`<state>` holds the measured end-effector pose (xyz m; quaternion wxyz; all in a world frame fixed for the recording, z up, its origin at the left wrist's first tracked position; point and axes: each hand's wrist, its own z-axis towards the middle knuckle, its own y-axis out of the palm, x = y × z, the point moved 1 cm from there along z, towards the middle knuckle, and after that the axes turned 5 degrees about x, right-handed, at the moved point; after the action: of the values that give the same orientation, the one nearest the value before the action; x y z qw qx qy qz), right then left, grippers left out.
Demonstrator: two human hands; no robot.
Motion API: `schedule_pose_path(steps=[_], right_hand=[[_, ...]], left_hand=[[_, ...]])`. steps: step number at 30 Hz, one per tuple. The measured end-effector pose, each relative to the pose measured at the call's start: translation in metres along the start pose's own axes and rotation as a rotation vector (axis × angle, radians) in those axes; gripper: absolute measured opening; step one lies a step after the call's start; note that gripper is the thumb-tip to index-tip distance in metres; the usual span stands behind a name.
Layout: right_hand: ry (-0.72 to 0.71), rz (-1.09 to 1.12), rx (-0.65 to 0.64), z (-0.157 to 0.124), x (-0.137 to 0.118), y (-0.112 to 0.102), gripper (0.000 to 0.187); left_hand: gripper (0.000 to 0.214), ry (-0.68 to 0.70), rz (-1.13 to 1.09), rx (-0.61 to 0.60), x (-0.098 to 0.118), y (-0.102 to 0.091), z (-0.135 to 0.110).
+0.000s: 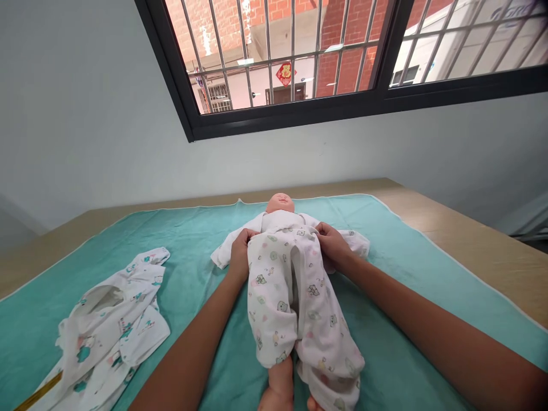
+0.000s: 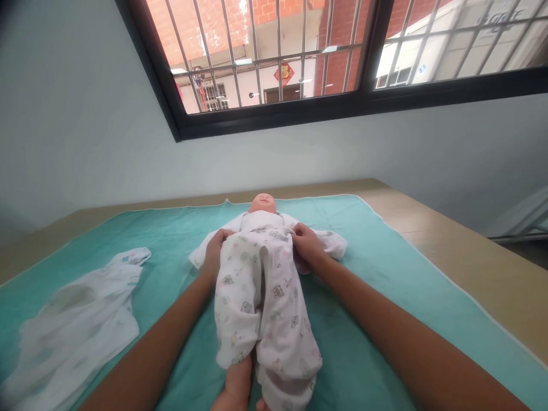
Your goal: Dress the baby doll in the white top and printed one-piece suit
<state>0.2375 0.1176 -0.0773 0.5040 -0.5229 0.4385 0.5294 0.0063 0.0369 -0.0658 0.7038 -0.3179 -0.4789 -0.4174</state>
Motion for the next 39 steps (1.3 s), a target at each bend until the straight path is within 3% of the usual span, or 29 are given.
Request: schedule_pose_path(steps=[4,7,12,16,20,23,26,31,34,39], right_hand=[[-0.124,-0.201,-0.128,0.003,-0.01,-0.006,0.025],[-0.174,-0.19,-0.198,0.002,-0.025,-0.011,0.024],[-0.33,-0.198,-0.162,-0.004,-0.041,-0.005,0.021],[-0.347,-0.228,-0.219,-0.001,-0.037,0.002,0.026],[-0.357,-0.36,-0.342,0.009,-0.04,0.0,0.026],[-0.424,-0.458,-0.398,0.015,-0.052,-0.002,0.024],[-0.492,-0.58,-0.345,0.02,-0.061,0.002,0.015],[-0.538,-0.747,-0.12,0.038,-0.052,0.019,0.015],[-0.497,-0.697,-0.039,0.048,-0.041,0.025,0.019],[-0.384,-0.54,-0.043,0.056,-0.033,0.024,0.024]], left_hand=[[0.018,-0.099,-0.108,0.02,0.0,-0.007,0.006],[0.024,-0.186,-0.12,-0.018,0.01,-0.011,0.009],[0.026,-0.054,0.116,-0.162,0.027,-0.003,0.009],[0.014,-0.017,0.165,-0.174,0.029,0.005,0.012],[0.02,-0.026,0.196,-0.236,0.031,0.009,0.021],[0.022,0.001,0.354,-0.213,0.032,0.011,0.033],[0.019,0.038,0.49,-0.113,0.027,0.016,0.045],[0.015,0.003,0.51,-0.017,0.01,0.024,0.06],[0.018,-0.018,0.532,0.03,0.004,0.025,0.064],[0.024,-0.038,0.56,0.028,0.007,0.024,0.062]])
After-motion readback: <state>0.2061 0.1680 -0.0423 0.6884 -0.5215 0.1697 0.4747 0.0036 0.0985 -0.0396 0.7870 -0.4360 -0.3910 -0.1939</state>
